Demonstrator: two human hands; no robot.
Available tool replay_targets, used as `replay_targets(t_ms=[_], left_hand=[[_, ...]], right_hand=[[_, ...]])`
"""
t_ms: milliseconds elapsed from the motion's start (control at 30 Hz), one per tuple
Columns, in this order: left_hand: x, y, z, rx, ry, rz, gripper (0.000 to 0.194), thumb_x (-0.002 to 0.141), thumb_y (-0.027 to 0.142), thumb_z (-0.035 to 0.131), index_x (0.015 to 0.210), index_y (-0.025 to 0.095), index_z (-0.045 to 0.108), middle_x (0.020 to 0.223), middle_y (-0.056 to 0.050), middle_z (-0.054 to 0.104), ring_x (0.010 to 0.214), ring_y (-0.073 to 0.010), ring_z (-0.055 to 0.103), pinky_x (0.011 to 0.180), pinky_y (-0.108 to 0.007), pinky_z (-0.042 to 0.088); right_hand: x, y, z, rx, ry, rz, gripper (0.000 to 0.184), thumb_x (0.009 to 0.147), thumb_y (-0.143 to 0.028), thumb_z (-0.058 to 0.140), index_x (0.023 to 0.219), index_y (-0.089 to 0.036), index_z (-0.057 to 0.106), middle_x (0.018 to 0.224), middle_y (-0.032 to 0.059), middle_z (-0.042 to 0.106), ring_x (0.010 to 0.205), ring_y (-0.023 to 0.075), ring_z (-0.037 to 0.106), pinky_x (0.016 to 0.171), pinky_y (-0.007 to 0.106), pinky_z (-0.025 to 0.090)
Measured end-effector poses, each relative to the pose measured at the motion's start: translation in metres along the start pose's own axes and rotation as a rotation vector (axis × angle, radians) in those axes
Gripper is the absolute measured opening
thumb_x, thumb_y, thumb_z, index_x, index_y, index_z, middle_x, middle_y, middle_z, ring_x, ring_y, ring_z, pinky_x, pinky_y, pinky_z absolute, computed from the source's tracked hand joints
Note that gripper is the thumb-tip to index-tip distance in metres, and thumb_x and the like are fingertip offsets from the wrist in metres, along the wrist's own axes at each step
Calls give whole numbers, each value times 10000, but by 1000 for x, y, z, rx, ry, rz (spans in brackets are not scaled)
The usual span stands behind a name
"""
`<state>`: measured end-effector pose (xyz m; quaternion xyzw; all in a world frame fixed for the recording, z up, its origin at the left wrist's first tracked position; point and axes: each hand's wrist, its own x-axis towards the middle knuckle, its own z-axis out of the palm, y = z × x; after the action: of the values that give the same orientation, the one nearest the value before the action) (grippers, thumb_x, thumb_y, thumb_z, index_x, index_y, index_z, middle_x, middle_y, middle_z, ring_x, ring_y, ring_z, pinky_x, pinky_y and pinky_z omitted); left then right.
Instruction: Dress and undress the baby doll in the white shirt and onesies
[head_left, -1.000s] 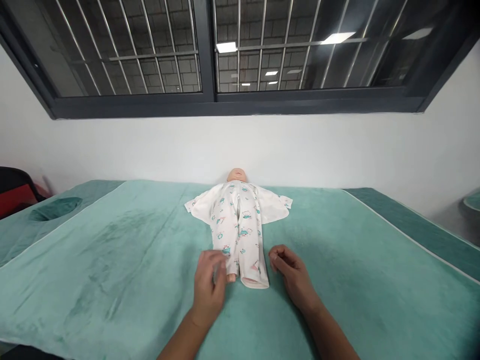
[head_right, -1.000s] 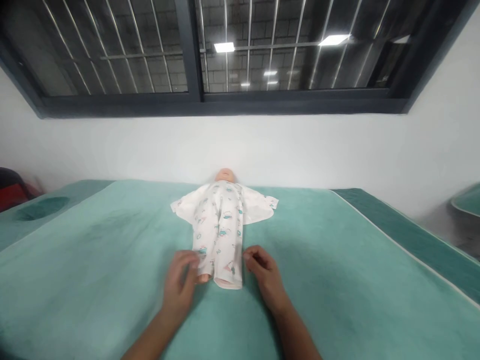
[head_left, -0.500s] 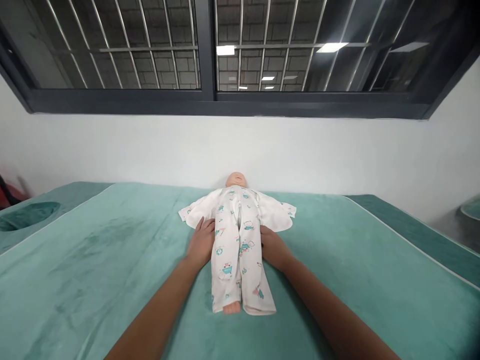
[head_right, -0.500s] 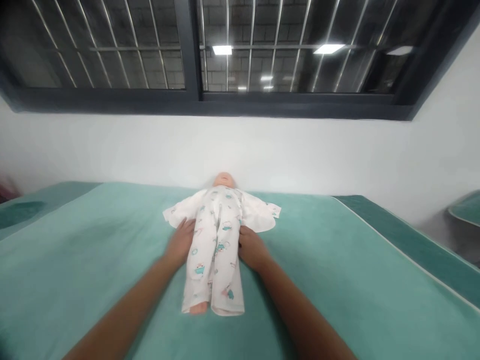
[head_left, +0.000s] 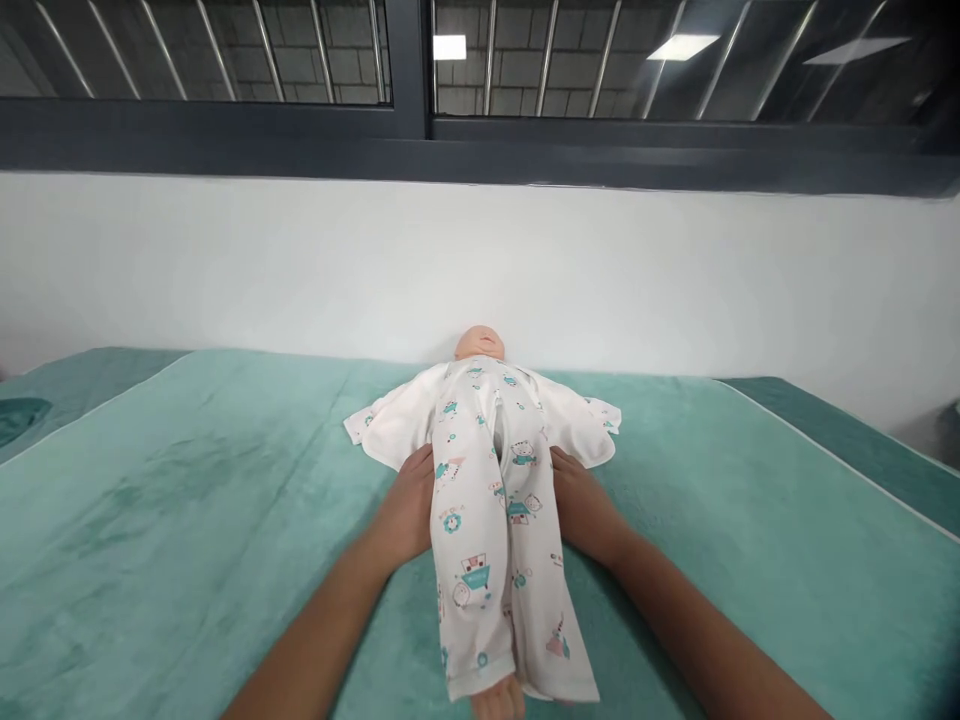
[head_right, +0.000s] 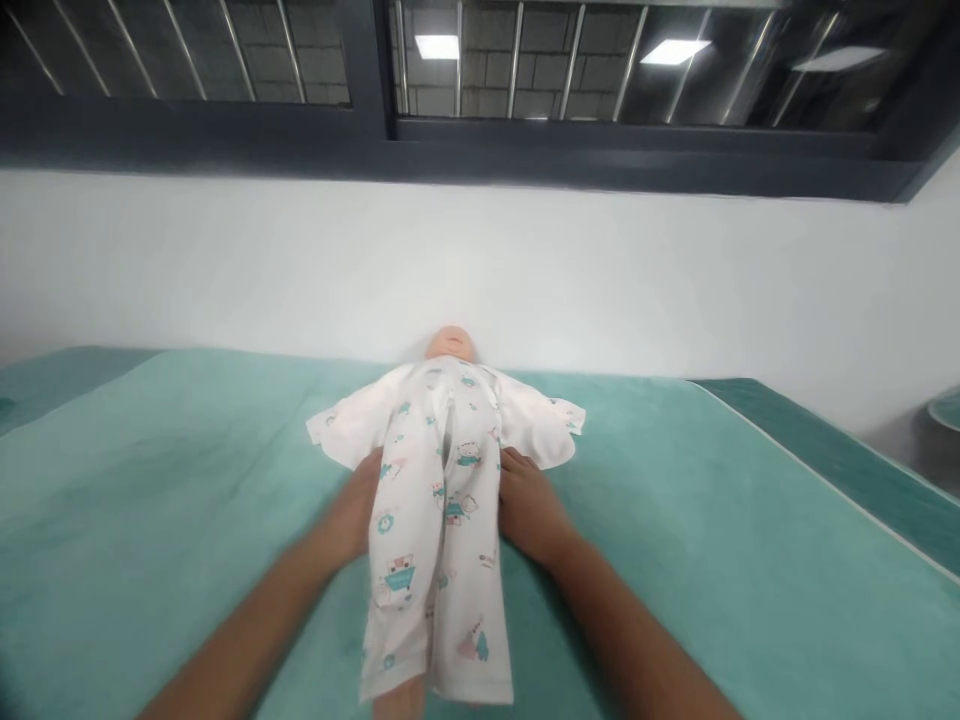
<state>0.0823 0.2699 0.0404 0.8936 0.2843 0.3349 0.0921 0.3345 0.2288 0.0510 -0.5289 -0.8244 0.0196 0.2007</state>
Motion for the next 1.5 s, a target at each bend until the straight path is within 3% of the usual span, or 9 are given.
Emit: replay_targets(t_ms=[200, 400, 700, 900, 1067, 1133, 1233, 1367, 1500], left_hand=[[-1, -2, 1, 147, -38, -53, 164, 861, 229, 553, 977, 224, 669, 1089, -102, 631, 1037, -281, 526, 847, -431, 449], [-2, 2, -1, 319, -56, -154, 134, 846, 155, 529, 796, 193, 647, 889, -95, 614, 852, -246, 517, 698, -374, 391], [-11, 3, -8, 154, 48, -174, 198, 853, 179, 465, 735, 190, 624, 747, -59, 598, 745, -205, 501, 675, -332, 368], [-12, 9, -14, 34, -42, -210, 237, 795, 138, 432, 658, 190, 619, 691, -45, 618, 716, -192, 540, 682, -311, 384], [-11, 11, -23, -163, -37, -461, 255, 754, 139, 381, 609, 191, 584, 609, 5, 593, 625, -157, 536, 623, -265, 393], [-11, 3, -28, -163, 90, -627, 225, 752, 174, 399, 671, 202, 607, 659, 11, 623, 651, -163, 557, 635, -262, 414], [-12, -18, -34, 2, 340, -840, 237, 771, 230, 434, 868, 202, 648, 934, -44, 673, 897, -219, 593, 797, -308, 450], [-13, -45, -36, 213, 306, -1013, 358, 804, 321, 483, 1081, 141, 621, 1142, -139, 616, 1105, -304, 528, 941, -392, 411], [-13, -51, -31, 348, 215, -1020, 443, 824, 400, 489, 1171, 144, 591, 1168, -149, 584, 1080, -320, 554, 916, -408, 425]], right_hand=[[-2, -7, -5, -122, 12, 80, 258, 850, -136, 533, 1052, -213, 674, 1066, 103, 623, 970, 253, 521, 846, 365, 397], [0, -8, -5, -229, 16, 105, 157, 839, -105, 536, 881, -183, 664, 956, 91, 625, 903, 225, 521, 801, 332, 373], [-13, -11, -23, -28, 41, 107, 143, 767, -136, 555, 631, -179, 552, 713, 10, 616, 693, 144, 520, 639, 260, 309], [-17, -8, -23, -17, -52, 201, 185, 713, -129, 508, 536, -178, 491, 595, 5, 620, 550, 131, 495, 542, 278, 212], [-17, 7, -23, 247, 61, 362, 224, 717, -128, 396, 593, -197, 569, 578, -1, 615, 582, 159, 556, 586, 264, 323], [-18, 24, -25, 340, 239, 512, 230, 725, -156, 382, 694, -208, 604, 655, -7, 638, 632, 162, 581, 624, 258, 380], [-21, 54, -28, 228, 485, 731, 225, 731, -246, 462, 883, -196, 620, 916, 51, 675, 827, 197, 609, 712, 279, 418], [-23, 78, -32, 101, 321, 911, 331, 779, -459, 521, 935, -189, 633, 944, 97, 678, 816, 240, 600, 672, 318, 401], [-17, 72, -39, 215, 172, 853, 323, 735, -514, 583, 787, -207, 668, 779, 55, 680, 725, 236, 584, 624, 311, 372]])
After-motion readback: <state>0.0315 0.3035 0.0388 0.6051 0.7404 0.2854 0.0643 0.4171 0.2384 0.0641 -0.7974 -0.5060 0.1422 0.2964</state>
